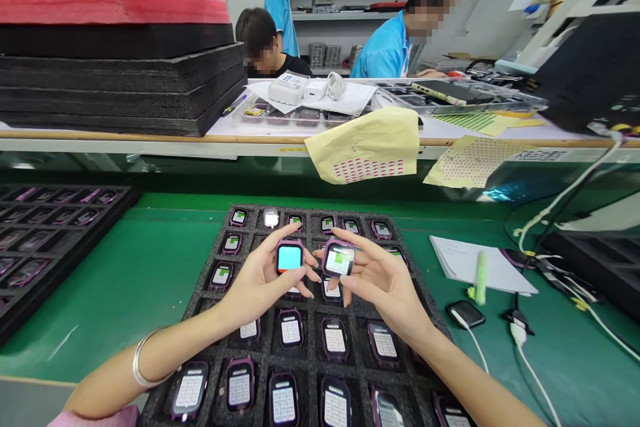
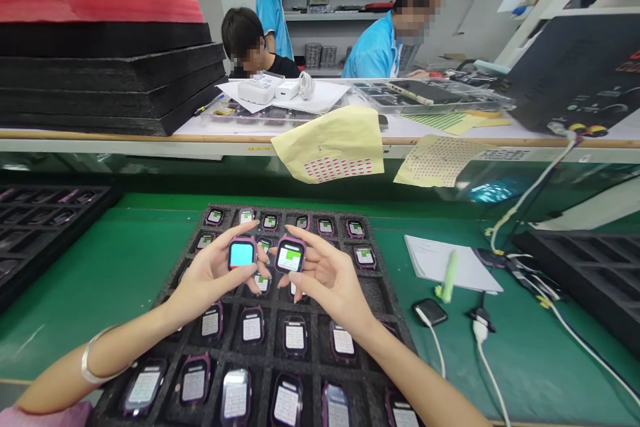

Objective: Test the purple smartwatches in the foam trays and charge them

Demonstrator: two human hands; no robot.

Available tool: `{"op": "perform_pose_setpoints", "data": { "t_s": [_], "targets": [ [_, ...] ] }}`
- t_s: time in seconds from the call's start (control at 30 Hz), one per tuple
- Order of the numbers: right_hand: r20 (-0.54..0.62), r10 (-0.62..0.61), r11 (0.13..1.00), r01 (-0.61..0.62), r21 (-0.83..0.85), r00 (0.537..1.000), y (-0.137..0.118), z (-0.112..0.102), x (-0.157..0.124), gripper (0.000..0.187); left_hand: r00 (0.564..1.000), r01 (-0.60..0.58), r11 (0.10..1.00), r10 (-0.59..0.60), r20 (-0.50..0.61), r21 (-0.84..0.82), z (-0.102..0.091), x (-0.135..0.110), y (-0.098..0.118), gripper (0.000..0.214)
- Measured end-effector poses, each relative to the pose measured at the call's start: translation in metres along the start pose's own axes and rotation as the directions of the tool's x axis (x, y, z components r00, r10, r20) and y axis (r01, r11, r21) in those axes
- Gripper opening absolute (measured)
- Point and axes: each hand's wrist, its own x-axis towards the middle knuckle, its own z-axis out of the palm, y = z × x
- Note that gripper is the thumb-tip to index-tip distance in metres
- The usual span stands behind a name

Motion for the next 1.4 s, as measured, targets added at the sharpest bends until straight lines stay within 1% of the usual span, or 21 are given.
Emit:
{"op": "perform_pose_setpoints", "data": {
  "t_s": [0.07, 0.17, 0.27, 0.37, 0.43, 0.53, 0.6, 0.67, 0.8, 0.93, 1.0, 1.13, 1.23, 1.33, 1.4],
  "targets": [
    [0.026, 0.000, 1.000, 0.000, 0.005, 1.000, -0.002, -0.002, -0.002, 0.054, 1.000, 0.011, 1.000, -0.011, 0.015, 0.009, 0.000, -0.001, -0.003, 0.059],
    [0.028, 0.011, 0.999, -0.010, -0.036, 1.000, -0.006, -0.007, -0.009, 0.059, 0.997, 0.039, 0.999, -0.040, 0.062, 0.011, 0.001, -0.003, -0.009, 0.071],
    [-0.032, 0.040, 0.992, -0.043, -0.119, 0.999, -0.012, -0.016, -0.023, 0.061, 0.992, 0.069, 0.997, -0.070, 0.103, 0.016, 0.002, -0.005, -0.013, 0.081],
    [-0.122, 0.094, 0.968, -0.119, -0.219, 0.988, -0.015, -0.038, -0.041, 0.056, 0.988, 0.083, 0.997, -0.083, 0.132, 0.003, 0.004, -0.006, -0.018, 0.080],
    [-0.195, 0.125, 0.931, -0.183, -0.317, 0.973, -0.013, -0.057, -0.053, 0.054, 0.984, 0.085, 0.996, -0.084, 0.154, 0.000, 0.005, -0.005, -0.020, 0.079],
    [-0.305, 0.105, 0.816, -0.257, -0.517, 0.947, -0.004, -0.087, -0.069, 0.056, 0.977, 0.083, 0.997, -0.083, 0.197, 0.007, 0.009, -0.003, -0.023, 0.075],
    [-0.340, 0.075, 0.744, -0.280, -0.607, 0.938, 0.003, -0.102, -0.078, 0.057, 0.972, 0.082, 0.997, -0.080, 0.221, -0.001, 0.014, -0.001, -0.024, 0.070],
    [-0.347, 0.080, 0.714, -0.297, -0.634, 0.934, 0.010, -0.111, -0.085, 0.058, 0.971, 0.078, 0.997, -0.074, 0.228, -0.011, 0.020, 0.002, -0.025, 0.064],
    [-0.333, 0.135, 0.681, -0.332, -0.653, 0.933, 0.016, -0.115, -0.092, 0.058, 0.975, 0.073, 0.997, -0.073, 0.208, 0.008, 0.031, 0.007, -0.027, 0.056],
    [-0.310, 0.056, 0.586, -0.282, -0.759, 0.949, 0.019, -0.115, -0.091, 0.057, 0.972, 0.076, 0.997, -0.076, 0.222, 0.009, 0.034, 0.009, -0.031, 0.066],
    [-0.285, 0.040, 0.538, -0.261, -0.801, 0.958, 0.021, -0.117, -0.089, 0.056, 0.968, 0.076, 0.997, -0.077, 0.239, 0.011, 0.035, 0.009, -0.032, 0.070],
    [-0.237, 0.067, 0.462, -0.240, -0.853, 0.969, 0.025, -0.123, -0.089, 0.044, 0.963, 0.080, 0.997, -0.082, 0.256, 0.019, 0.038, 0.009, -0.035, 0.072],
    [-0.187, 0.070, 0.429, -0.199, -0.881, 0.980, 0.023, -0.126, -0.091, 0.038, 0.960, 0.085, 0.996, -0.085, 0.266, 0.009, 0.041, 0.010, -0.037, 0.072],
    [-0.139, 0.016, 0.412, -0.133, -0.902, 0.990, 0.020, -0.126, -0.095, 0.043, 0.958, 0.101, 0.995, -0.095, 0.271, -0.008, 0.045, 0.012, -0.039, 0.073],
    [-0.154, -0.068, 0.383, -0.117, -0.917, 0.986, 0.017, -0.123, -0.100, 0.047, 0.961, 0.107, 0.994, -0.099, 0.260, -0.017, 0.048, 0.013, -0.039, 0.068]
  ]
}}
